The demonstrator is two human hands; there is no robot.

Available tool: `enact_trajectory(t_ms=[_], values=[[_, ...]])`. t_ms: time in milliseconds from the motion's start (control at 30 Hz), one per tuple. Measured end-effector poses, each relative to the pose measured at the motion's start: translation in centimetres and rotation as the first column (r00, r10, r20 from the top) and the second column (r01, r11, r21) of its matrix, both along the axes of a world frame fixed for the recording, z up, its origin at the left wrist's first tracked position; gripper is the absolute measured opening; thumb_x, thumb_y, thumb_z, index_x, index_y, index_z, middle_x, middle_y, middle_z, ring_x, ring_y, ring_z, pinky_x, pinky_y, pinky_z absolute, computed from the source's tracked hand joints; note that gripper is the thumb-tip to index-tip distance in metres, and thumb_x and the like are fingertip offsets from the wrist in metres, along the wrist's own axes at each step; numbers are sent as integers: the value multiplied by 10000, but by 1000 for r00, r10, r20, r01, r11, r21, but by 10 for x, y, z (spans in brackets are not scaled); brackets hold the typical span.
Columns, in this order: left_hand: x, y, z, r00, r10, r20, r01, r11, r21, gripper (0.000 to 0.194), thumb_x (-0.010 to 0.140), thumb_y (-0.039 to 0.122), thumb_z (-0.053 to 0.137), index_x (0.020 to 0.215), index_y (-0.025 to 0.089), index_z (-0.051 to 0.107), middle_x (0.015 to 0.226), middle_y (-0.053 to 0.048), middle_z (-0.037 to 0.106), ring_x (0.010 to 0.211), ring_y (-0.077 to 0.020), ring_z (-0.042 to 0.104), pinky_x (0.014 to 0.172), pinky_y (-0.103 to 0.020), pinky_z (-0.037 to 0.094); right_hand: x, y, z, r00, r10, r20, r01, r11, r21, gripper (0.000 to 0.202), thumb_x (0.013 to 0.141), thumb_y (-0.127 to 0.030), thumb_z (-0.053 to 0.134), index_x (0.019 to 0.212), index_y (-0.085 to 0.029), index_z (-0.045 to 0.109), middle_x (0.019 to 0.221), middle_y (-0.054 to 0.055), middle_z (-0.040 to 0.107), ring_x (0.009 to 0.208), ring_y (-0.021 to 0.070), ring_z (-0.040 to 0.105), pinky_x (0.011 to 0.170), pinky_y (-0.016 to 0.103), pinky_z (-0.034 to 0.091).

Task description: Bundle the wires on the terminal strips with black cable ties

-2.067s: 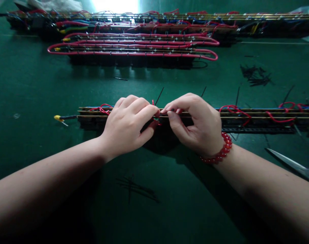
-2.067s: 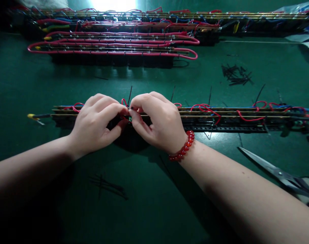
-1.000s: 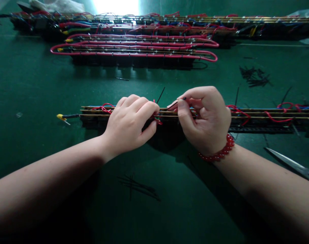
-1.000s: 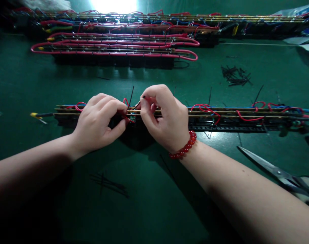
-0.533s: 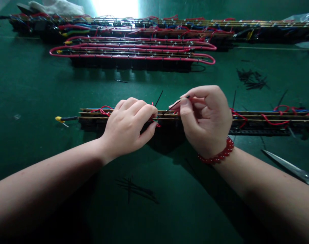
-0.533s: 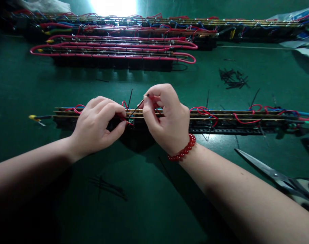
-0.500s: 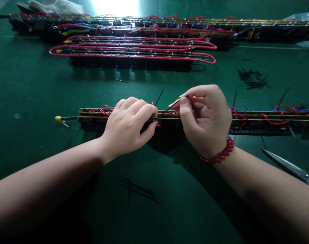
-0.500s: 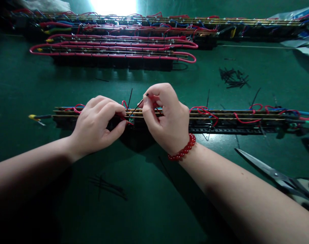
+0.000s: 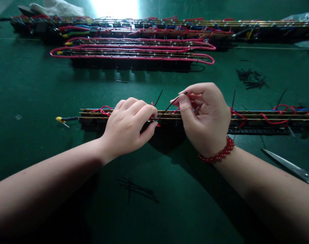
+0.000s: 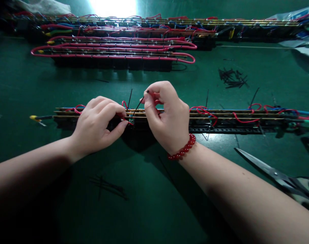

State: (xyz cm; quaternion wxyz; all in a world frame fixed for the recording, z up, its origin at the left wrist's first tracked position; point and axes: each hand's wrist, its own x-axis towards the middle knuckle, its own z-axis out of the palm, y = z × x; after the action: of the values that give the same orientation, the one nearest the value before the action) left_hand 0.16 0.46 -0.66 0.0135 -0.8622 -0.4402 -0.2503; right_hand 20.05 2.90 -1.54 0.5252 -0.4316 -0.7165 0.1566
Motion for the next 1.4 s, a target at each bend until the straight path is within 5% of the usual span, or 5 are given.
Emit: enact_trajectory(t_ms=[333,600,933,1167,1400], values=[[1,0,1,1000,3,4,-3,1000,-7,115,950,281,528,980,204,609,961,-58,682,931,-239,583,860,-404,456,0,1,1,998,9,-56,-11,999,-46,40,965,-229,569,950,-263,585,872,-13,681,795,161,723,747,339,610],[0,0,0,1000,-7,-1,7,1000,15,110,958,277,530,983,199,603,949,-52,677,927,-234,584,866,-394,461,0,-2,8,979,12,203,14,992,-124,40,929,-230,608,899,-222,633,850,25,726,823,200,711,733,344,549],[0,0,-3,999,-7,54,3,997,73,57,939,218,563,946,215,620,1018,-47,670,959,-217,596,850,-378,449,0,3,8,918,26,397,2,998,-69,96,916,-220,575,883,-236,663,883,41,726,889,232,644,808,390,484],[-3,0,-5,973,-224,-47,228,962,146,168,840,121,602,936,250,655,947,-6,673,951,-212,577,870,-395,417,-1,4,7,906,65,418,-42,997,-63,124,907,-218,574,838,-231,677,885,53,729,887,239,639,796,384,477],[-3,0,-6,961,-249,-118,265,952,152,123,917,194,620,906,282,705,972,-21,655,959,-231,536,872,-416,389,-1,3,7,912,84,403,-60,996,-72,134,907,-223,566,830,-241,674,871,42,725,874,228,639,787,375,470]])
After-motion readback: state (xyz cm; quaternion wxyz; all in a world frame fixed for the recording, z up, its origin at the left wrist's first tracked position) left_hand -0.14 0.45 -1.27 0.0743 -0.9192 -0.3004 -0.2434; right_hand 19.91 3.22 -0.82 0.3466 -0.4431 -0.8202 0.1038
